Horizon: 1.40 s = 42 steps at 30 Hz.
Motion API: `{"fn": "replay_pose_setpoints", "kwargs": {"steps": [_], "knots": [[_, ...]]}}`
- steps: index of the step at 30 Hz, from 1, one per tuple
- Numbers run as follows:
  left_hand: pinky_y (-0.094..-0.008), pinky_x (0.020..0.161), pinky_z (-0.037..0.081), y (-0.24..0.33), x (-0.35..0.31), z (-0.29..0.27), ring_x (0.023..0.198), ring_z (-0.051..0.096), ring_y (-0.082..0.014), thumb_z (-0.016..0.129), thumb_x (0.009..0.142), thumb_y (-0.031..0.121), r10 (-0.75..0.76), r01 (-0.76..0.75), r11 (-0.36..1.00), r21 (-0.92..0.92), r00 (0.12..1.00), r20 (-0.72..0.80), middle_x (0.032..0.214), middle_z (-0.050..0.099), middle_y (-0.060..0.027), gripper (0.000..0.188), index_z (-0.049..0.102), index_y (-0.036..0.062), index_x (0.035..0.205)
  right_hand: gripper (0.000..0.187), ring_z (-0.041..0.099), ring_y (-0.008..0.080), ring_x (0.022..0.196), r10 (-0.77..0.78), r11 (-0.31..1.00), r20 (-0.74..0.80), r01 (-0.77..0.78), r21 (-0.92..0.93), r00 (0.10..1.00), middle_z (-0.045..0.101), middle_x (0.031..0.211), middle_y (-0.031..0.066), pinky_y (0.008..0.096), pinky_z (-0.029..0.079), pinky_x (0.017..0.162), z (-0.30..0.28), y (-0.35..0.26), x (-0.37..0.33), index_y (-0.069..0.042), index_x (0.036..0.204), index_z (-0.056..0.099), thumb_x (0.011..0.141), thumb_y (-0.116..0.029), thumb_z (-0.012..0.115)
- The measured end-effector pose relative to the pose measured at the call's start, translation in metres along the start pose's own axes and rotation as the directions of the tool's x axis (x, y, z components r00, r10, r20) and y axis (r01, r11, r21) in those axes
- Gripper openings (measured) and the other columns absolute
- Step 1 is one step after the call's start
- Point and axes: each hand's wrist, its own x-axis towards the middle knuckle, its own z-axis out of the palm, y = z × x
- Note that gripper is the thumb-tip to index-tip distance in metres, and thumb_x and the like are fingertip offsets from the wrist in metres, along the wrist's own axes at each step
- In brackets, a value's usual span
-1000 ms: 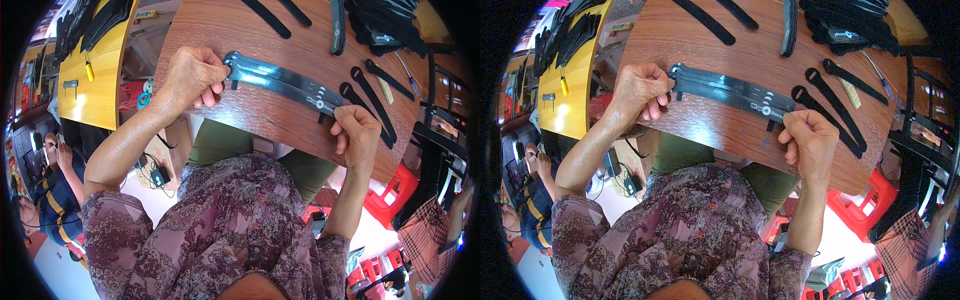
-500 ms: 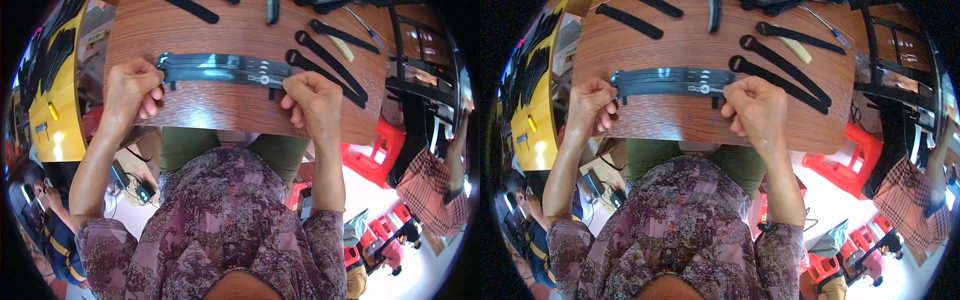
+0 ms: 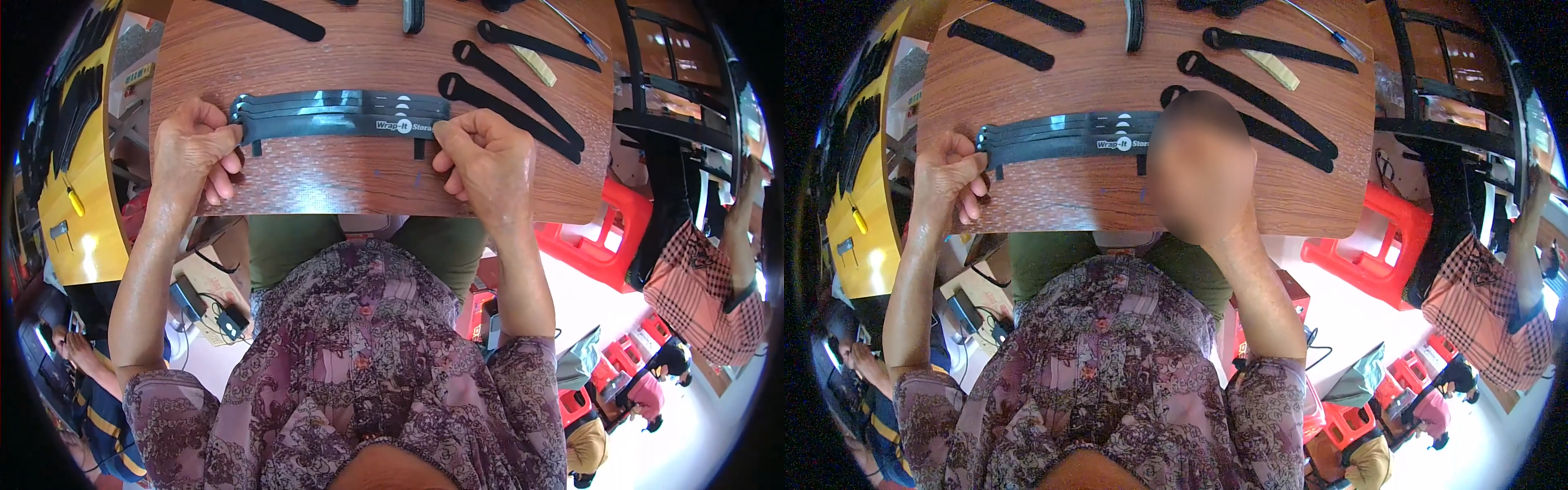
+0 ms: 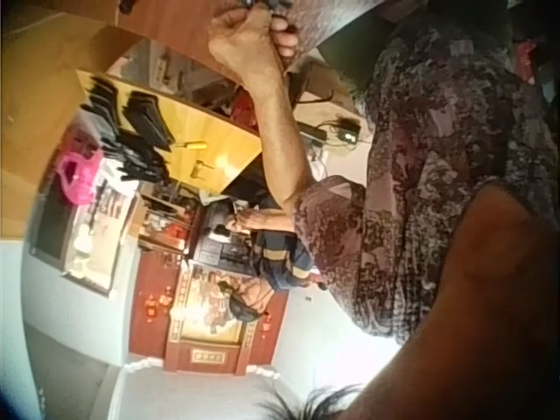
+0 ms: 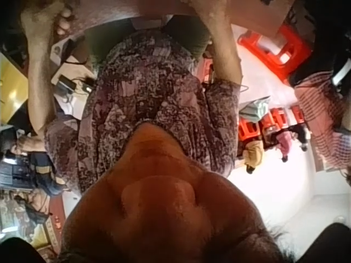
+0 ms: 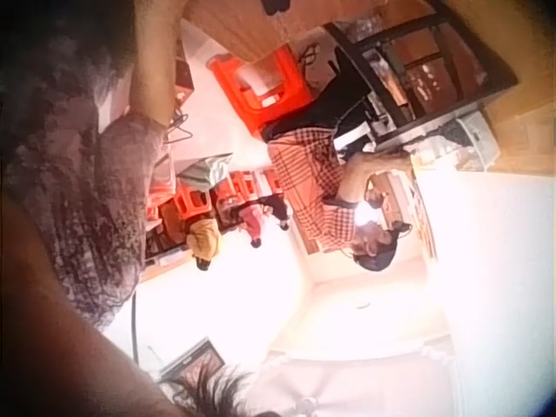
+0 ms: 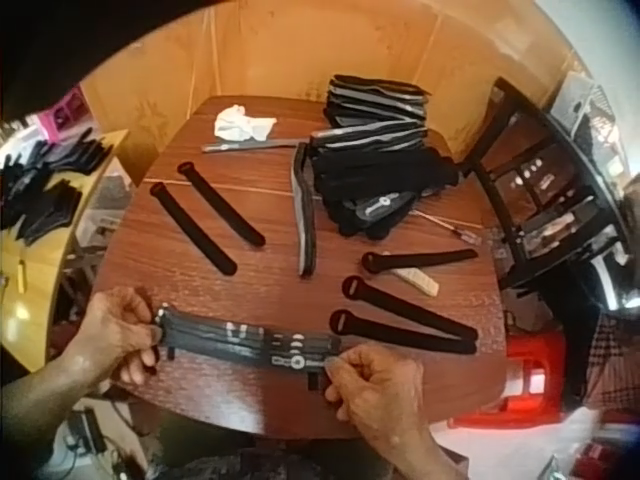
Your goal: The recorder is aligning and stacking several black fabric or plastic straps on a workbench.
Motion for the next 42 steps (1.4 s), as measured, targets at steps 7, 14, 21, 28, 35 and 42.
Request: {"fn": "replay_pose_setpoints", "kwargs": {"steps": [7, 14, 21, 28, 35, 42], "knots": [[-0.0212, 0.025, 0.034, -0.0032, 0.0037, -0.0007, 0.032, 0.049, -0.011, 0.061, 0.082, 0.008, 0.01, -0.01, 1.0, -0.02, 1.0, 0.015, 0.056, 0.058, -0.0073, 0.013, 0.051, 0.0, 0.086, 0.016, 0.056, 0.0096, 0.044, 0.023, 0.998, 0.042, -0.025, 0.049, 0.999, 0.062, 0.059, 0.0075, 0.0237, 0.043, 0.04, -0.0064, -0.0015, 0.0033, 0.004, 0.079, 0.062, 0.085, -0.011, 0.059], [-0.0212, 0.025, 0.033, -0.0023, 0.0036, -0.0002, 0.032, 0.048, -0.0107, 0.061, 0.082, 0.007, -0.006, 0.006, 0.999, -0.041, 1.0, 0.016, 0.057, 0.058, -0.007, 0.013, 0.051, 0.0002, 0.086, 0.016, 0.055, 0.0096, 0.044, 0.051, 0.998, 0.048, -0.053, 0.041, 0.998, 0.062, 0.06, 0.0069, 0.0232, 0.042, 0.039, -0.0083, -0.0043, 0.0021, 0.004, 0.079, 0.061, 0.084, -0.01, 0.058], [-0.0212, 0.025, 0.032, -0.0013, 0.0037, 0.0002, 0.032, 0.048, -0.0108, 0.061, 0.082, 0.007, -0.003, 0.004, 1.0, -0.031, 1.0, 0.006, 0.057, 0.058, -0.0071, 0.014, 0.051, 0.0, 0.087, 0.017, 0.056, 0.0096, 0.044, 0.035, 0.999, 0.055, -0.035, -0.008, 0.998, 0.062, 0.059, 0.0068, 0.0234, 0.043, 0.039, -0.0081, -0.0026, 0.0043, 0.004, 0.077, 0.061, 0.084, -0.011, 0.057], [-0.0206, 0.025, 0.032, -0.0015, 0.0034, -0.0004, 0.033, 0.049, -0.0108, 0.061, 0.082, 0.007, -0.004, 0.004, 1.0, -0.008, 1.0, 0.012, 0.056, 0.058, -0.0066, 0.013, 0.051, 0.0003, 0.087, 0.016, 0.056, 0.0097, 0.044, 0.045, 0.999, 0.044, -0.043, -0.03, 0.998, 0.061, 0.057, 0.0067, 0.0238, 0.043, 0.039, -0.0066, -0.004, 0.0044, 0.004, 0.075, 0.06, 0.083, -0.01, 0.058], [-0.0205, 0.025, 0.032, -0.0033, 0.0039, -0.0006, 0.033, 0.05, -0.0109, 0.061, 0.082, 0.007, 0.001, -0.001, 1.0, -0.004, 1.0, 0.019, 0.056, 0.058, -0.0064, 0.014, 0.051, 0.0005, 0.087, 0.015, 0.057, 0.0105, 0.047, 0.059, 0.998, 0.028, -0.058, -0.039, 0.998, 0.061, 0.058, 0.0073, 0.0247, 0.046, 0.041, -0.0034, -0.0049, 0.0036, 0.005, 0.076, 0.06, 0.082, -0.008, 0.059], [-0.0204, 0.025, 0.033, -0.0033, 0.0033, -0.0004, 0.033, 0.05, -0.0112, 0.061, 0.083, 0.007, -0.017, 0.017, 1.0, -0.018, 1.0, 0.024, 0.056, 0.058, -0.0063, 0.015, 0.05, 0.0005, 0.089, 0.014, 0.057, 0.0105, 0.048, 0.063, 0.997, 0.025, -0.062, -0.049, 0.998, 0.061, 0.059, 0.0076, 0.0248, 0.046, 0.041, -0.0035, -0.005, 0.0031, 0.005, 0.076, 0.061, 0.082, -0.008, 0.06]]}}
